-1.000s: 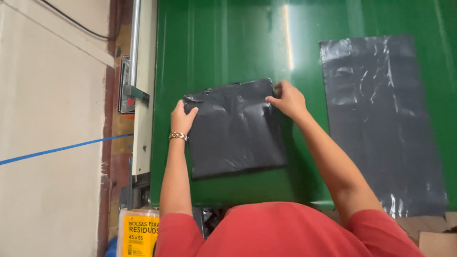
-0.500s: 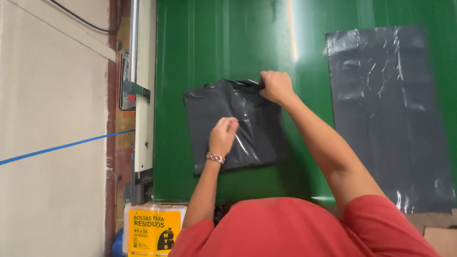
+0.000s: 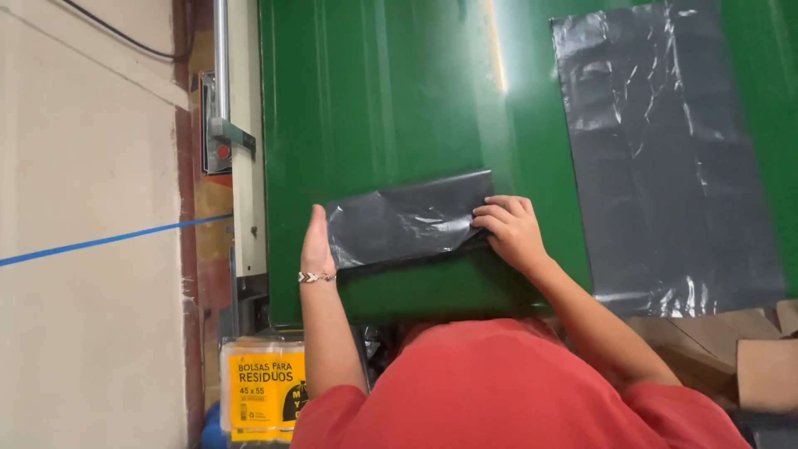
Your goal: Folding plastic bags coming off a conveyor belt and placing them into a collection basket.
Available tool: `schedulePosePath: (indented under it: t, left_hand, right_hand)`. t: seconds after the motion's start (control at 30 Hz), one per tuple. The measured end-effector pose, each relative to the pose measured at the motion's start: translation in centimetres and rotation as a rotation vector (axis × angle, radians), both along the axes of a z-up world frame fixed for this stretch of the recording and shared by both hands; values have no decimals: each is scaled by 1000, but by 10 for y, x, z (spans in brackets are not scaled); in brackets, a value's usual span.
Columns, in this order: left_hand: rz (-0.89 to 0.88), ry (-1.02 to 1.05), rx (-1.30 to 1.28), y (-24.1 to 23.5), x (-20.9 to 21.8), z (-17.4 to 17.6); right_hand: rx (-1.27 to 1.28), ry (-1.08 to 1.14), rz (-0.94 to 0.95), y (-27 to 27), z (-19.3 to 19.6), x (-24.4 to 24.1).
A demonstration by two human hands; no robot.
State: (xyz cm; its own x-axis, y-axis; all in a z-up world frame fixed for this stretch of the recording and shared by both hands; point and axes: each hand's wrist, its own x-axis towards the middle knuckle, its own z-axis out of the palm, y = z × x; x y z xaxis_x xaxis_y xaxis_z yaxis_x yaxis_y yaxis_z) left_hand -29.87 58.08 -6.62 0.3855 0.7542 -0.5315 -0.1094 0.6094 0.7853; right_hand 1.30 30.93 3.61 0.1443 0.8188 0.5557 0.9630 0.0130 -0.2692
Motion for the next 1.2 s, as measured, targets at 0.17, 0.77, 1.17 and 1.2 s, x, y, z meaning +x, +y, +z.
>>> schedulePosePath:
  t: [0.17,0.77,1.17,1.2]
  left_hand:
    - [8,266,301,-22,10,26]
    - [-861,1052,1453,-99,32,117]
    - [-1209,619,2078,-89,6,108]
    - [-1492,554,1750,-102,15,129]
  right_hand:
    - [-49,-40,-4,-7,3,-1]
    - [-347,-57,-88,56,6,-48]
    - [-182,-19,158,26,-38,-172]
    - [-53,-18,136,13,-50,-187]
